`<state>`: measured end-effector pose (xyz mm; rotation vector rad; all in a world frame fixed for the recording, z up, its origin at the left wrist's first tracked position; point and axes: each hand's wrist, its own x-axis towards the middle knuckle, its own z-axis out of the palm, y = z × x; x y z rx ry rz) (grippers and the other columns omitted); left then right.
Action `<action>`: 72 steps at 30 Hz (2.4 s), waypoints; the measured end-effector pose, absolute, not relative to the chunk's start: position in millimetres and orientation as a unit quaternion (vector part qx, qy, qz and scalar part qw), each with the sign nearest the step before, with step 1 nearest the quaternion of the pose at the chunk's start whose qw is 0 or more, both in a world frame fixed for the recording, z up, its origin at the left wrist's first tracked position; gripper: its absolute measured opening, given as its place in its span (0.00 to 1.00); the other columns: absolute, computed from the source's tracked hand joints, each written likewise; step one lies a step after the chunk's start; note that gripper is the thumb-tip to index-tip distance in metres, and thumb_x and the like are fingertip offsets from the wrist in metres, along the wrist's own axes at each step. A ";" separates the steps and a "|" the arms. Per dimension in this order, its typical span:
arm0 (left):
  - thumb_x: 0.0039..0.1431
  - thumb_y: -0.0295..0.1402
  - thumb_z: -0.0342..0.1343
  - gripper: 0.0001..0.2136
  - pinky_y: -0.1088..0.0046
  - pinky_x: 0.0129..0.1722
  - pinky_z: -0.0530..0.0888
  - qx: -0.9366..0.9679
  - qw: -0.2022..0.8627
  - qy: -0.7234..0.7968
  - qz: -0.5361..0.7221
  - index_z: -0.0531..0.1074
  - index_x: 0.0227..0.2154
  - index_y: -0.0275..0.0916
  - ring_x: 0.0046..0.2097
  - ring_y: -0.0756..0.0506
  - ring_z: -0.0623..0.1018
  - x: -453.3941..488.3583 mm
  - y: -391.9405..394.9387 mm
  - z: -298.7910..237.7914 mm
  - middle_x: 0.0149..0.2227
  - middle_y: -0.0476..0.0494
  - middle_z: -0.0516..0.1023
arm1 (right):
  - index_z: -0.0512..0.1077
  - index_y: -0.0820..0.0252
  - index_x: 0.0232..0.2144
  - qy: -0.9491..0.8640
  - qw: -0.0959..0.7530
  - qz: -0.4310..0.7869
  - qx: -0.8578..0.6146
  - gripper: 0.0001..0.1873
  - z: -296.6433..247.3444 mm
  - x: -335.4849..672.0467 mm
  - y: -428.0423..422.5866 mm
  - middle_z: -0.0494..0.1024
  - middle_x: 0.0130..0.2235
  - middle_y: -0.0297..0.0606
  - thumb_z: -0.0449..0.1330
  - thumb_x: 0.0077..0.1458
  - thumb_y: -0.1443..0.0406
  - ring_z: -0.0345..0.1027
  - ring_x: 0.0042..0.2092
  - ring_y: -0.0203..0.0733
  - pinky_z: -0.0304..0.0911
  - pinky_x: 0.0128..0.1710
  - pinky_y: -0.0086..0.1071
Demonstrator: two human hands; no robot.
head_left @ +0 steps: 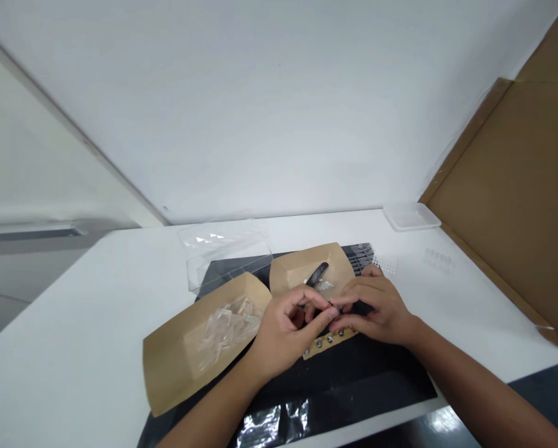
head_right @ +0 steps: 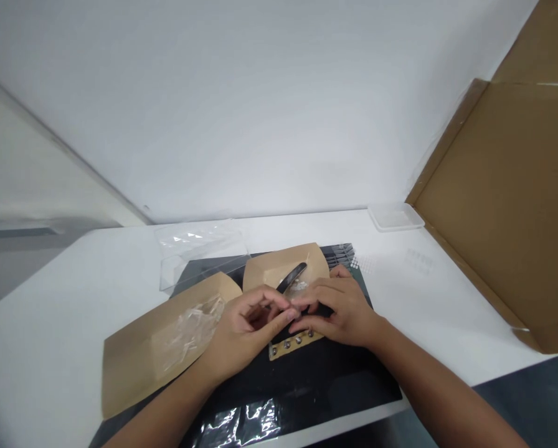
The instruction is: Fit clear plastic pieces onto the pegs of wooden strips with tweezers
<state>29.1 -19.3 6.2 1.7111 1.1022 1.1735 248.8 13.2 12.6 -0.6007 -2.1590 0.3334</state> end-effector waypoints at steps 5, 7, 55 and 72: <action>0.67 0.33 0.59 0.06 0.75 0.26 0.67 0.741 0.177 0.447 0.469 0.77 0.33 0.39 0.26 0.51 0.72 23.1 -17.5 12.6 0.25 0.49 0.75 | 0.77 0.51 0.42 -0.885 0.371 0.142 -0.244 0.17 6.2 247.9 12.9 0.85 0.39 0.28 0.70 0.60 0.48 0.78 0.37 0.37 0.55 0.43 0.39; 0.67 0.32 0.58 0.06 0.74 0.27 0.67 0.728 0.137 0.467 0.483 0.76 0.33 0.39 0.27 0.50 0.72 22.1 -17.0 14.2 0.26 0.50 0.74 | 0.78 0.51 0.41 -0.898 0.342 0.138 -0.239 0.21 1.0 244.9 11.2 0.84 0.39 0.29 0.70 0.58 0.44 0.78 0.38 0.37 0.54 0.44 0.39; 0.68 0.36 0.54 0.09 0.69 0.34 0.72 0.660 0.171 0.483 0.549 0.65 0.47 0.42 0.32 0.47 0.74 18.4 -18.2 -9.7 0.35 0.46 0.74 | 0.77 0.55 0.39 -0.947 0.254 0.134 -0.144 0.17 -15.6 231.5 9.0 0.82 0.42 0.32 0.66 0.65 0.48 0.73 0.43 0.38 0.55 0.44 0.36; 0.71 0.37 0.52 0.11 0.73 0.29 0.71 0.634 0.236 0.471 0.566 0.60 0.51 0.42 0.29 0.50 0.74 20.9 -17.2 -20.4 0.37 0.49 0.74 | 0.73 0.57 0.29 -0.962 0.224 0.021 -0.155 0.18 -11.1 221.3 -0.9 0.77 0.30 0.27 0.60 0.73 0.58 0.67 0.35 0.34 0.51 0.42 0.37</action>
